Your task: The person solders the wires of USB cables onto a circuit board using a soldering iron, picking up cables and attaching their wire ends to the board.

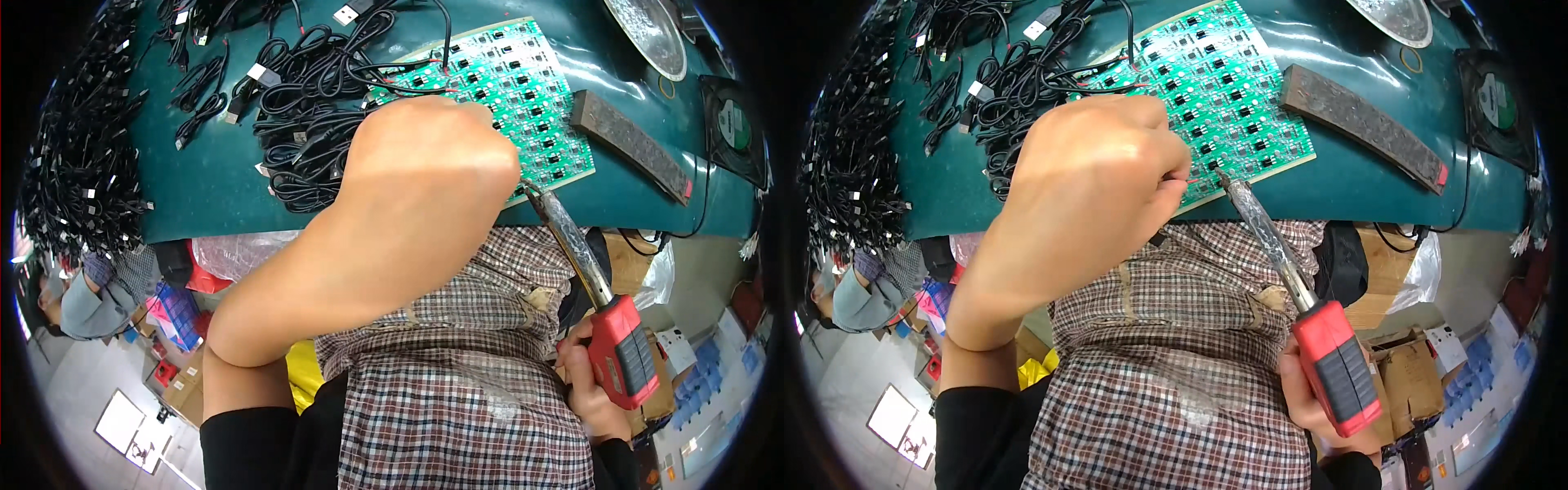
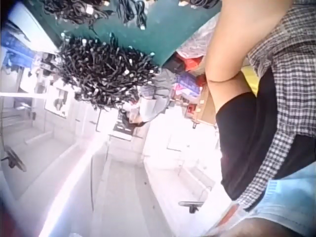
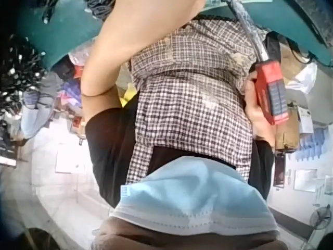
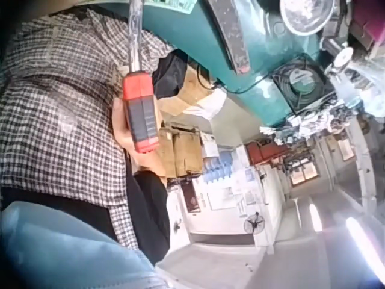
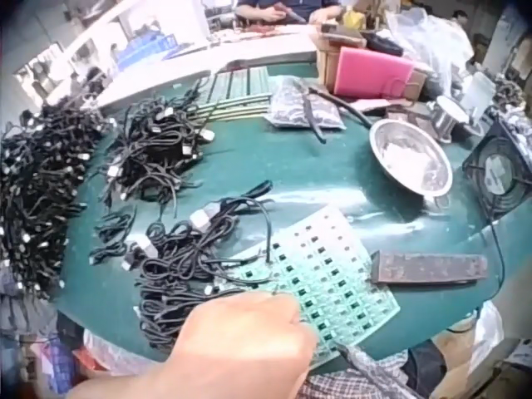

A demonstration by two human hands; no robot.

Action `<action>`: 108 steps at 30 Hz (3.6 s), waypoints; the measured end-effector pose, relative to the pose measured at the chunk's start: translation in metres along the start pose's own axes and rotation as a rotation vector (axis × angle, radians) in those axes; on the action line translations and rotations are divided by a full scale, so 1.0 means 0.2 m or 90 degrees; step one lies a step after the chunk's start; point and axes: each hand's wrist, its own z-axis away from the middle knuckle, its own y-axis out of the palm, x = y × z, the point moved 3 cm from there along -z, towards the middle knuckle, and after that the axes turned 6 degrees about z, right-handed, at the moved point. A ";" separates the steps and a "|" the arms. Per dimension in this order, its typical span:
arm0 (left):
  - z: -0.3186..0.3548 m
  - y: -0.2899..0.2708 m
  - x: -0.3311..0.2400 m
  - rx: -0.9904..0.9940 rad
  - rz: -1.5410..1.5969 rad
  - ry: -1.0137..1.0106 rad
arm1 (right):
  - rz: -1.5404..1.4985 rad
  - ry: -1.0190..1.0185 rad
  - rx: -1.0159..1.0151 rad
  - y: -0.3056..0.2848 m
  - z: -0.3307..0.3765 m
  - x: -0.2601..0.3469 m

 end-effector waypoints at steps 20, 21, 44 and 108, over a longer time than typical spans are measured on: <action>0.13 -0.27 0.03 -0.159 -0.013 -0.079 | -0.557 -0.022 -0.172 0.04 -0.05 0.03; 0.14 -0.33 0.11 -0.203 -0.080 -0.095 | -0.550 0.001 -0.165 0.04 -0.05 0.02; 0.49 -0.51 0.48 -0.609 0.301 -0.223 | -0.440 -0.040 -0.170 0.08 -0.06 0.03; 0.15 0.04 -0.09 -0.124 0.049 -0.132 | -0.332 -0.011 -0.099 0.07 -0.04 0.00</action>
